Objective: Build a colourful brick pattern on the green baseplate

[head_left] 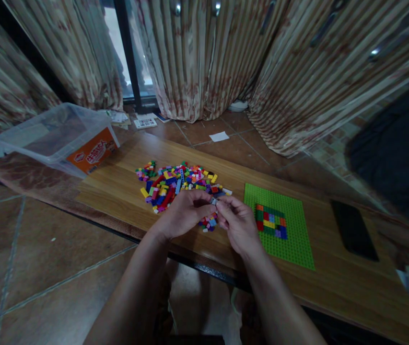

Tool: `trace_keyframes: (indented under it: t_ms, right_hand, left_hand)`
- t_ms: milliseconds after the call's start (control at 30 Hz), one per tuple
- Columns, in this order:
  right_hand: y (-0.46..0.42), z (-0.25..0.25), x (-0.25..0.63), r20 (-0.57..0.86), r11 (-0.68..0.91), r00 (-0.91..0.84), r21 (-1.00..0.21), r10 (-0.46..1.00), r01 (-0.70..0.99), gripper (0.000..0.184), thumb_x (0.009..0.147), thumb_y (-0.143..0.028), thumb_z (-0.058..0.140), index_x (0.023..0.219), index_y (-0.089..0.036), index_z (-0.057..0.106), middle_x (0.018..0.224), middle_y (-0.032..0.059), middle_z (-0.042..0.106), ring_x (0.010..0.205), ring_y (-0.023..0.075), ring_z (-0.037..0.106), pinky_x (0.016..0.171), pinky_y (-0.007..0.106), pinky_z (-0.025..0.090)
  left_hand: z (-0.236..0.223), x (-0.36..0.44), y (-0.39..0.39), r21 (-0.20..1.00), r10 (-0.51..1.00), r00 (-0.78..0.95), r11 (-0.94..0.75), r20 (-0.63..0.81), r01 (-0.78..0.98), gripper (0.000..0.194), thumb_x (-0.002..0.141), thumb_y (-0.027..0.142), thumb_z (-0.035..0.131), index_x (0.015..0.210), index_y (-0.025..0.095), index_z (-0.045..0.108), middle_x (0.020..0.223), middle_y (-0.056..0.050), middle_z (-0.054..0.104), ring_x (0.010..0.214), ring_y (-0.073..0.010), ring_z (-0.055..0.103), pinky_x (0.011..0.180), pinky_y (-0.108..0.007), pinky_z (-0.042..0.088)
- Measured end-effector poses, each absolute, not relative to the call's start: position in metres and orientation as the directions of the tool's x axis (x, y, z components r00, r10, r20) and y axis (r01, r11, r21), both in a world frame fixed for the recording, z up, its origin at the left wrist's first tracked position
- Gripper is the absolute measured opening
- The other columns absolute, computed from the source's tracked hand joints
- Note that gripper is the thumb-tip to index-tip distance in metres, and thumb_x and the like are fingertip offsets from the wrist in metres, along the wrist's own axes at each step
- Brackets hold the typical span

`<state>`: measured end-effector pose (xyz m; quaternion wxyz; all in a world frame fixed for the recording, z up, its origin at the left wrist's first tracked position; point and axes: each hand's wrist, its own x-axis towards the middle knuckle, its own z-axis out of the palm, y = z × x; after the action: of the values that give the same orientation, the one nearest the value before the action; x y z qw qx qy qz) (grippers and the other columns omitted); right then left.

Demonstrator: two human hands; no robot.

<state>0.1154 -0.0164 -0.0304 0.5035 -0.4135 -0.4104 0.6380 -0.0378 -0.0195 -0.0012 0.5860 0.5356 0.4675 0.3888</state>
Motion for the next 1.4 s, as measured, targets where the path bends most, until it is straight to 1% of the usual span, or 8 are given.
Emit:
trace_keyframes:
  t_ms: [267,467,600,733,867,1100,1267,1400]
  right_hand:
    - [-0.016,-0.032,0.114,-0.099,-0.130,-0.118,-0.948,0.988,-0.289,0.028,0.071,-0.041,0.076,0.085,-0.020,0.065,0.054,-0.0078,0.051,0.044,0.0054,0.039,0.041,0.019,0.031]
    - [-0.009,-0.046,0.115,0.091,0.089,0.019,-0.992,0.996,0.094,0.022,0.078,-0.039,0.068,0.090,-0.021,0.064,0.080,-0.0013,0.062,0.071,0.0132,0.059,0.067,0.027,0.051]
    - [-0.003,-0.050,0.113,0.315,0.315,-0.053,-0.897,0.948,0.311,0.013,0.083,-0.031,0.062,0.093,-0.023,0.064,0.102,0.0046,0.063,0.096,0.0185,0.062,0.087,0.034,0.051]
    - [-0.001,-0.050,0.110,0.370,0.389,-0.131,-0.817,0.920,0.426,0.010,0.085,-0.025,0.061,0.094,-0.025,0.064,0.119,0.0065,0.060,0.114,0.0209,0.058,0.099,0.039,0.047]
    - [-0.004,-0.047,0.113,0.378,0.402,-0.144,-0.807,0.914,0.433,0.011,0.085,-0.025,0.062,0.095,-0.025,0.065,0.123,0.0062,0.060,0.116,0.0213,0.058,0.100,0.040,0.046]
    - [-0.004,-0.037,0.158,0.257,0.246,0.001,-0.926,0.966,0.286,0.016,0.081,-0.031,0.067,0.095,-0.024,0.067,0.087,0.0001,0.070,0.080,0.0166,0.067,0.076,0.033,0.055]
    - [-0.003,-0.030,0.228,0.210,0.120,0.206,-0.918,0.956,0.379,0.020,0.074,-0.035,0.072,0.090,-0.022,0.072,0.091,0.0042,0.073,0.083,0.0197,0.068,0.079,0.037,0.055]
    - [-0.008,-0.034,0.273,0.138,0.013,0.208,-0.860,0.968,0.510,0.027,0.075,-0.042,0.070,0.093,-0.021,0.072,0.090,0.0060,0.073,0.080,0.0220,0.068,0.076,0.040,0.055]
  left_hand:
    - [0.002,-0.039,-0.019,0.980,0.952,0.249,0.194,-0.178,-0.041,0.022,0.075,0.031,0.067,0.085,0.012,0.067,0.069,0.000,0.064,0.062,-0.0102,0.056,0.060,-0.021,0.045]
    - [-0.008,-0.043,-0.015,0.900,0.998,-0.008,0.054,-0.056,0.432,0.011,0.078,0.022,0.058,0.075,0.014,0.065,0.066,0.000,0.062,0.061,-0.0115,0.052,0.057,-0.022,0.039]
    - [-0.014,-0.043,-0.013,0.835,1.000,-0.002,0.023,-0.027,0.550,0.012,0.078,0.020,0.056,0.078,0.015,0.066,0.071,-0.001,0.065,0.065,-0.0132,0.056,0.061,-0.023,0.041]
    - [-0.019,-0.043,-0.012,0.761,1.000,0.004,0.002,-0.006,0.649,0.014,0.080,0.020,0.054,0.080,0.016,0.067,0.075,-0.002,0.068,0.068,-0.0149,0.059,0.063,-0.024,0.042]
    - [-0.020,-0.044,-0.011,0.664,0.999,-0.035,0.041,-0.021,0.747,0.015,0.082,0.022,0.054,0.082,0.017,0.068,0.077,-0.004,0.070,0.068,-0.0170,0.061,0.063,-0.026,0.042]
    - [-0.016,-0.042,-0.011,0.554,0.995,-0.085,0.102,-0.056,0.826,0.019,0.084,0.024,0.055,0.094,0.019,0.070,0.092,-0.006,0.074,0.085,-0.0212,0.067,0.076,-0.029,0.047]
    - [-0.010,-0.040,-0.012,0.538,0.994,-0.075,0.104,-0.075,0.837,0.021,0.084,0.025,0.055,0.096,0.018,0.070,0.097,-0.009,0.074,0.091,-0.0240,0.067,0.079,-0.030,0.048]
    - [-0.006,-0.038,-0.013,0.526,0.995,-0.083,0.101,-0.059,0.844,0.022,0.085,0.028,0.053,0.093,0.018,0.071,0.087,-0.009,0.074,0.081,-0.0225,0.067,0.072,-0.028,0.047]
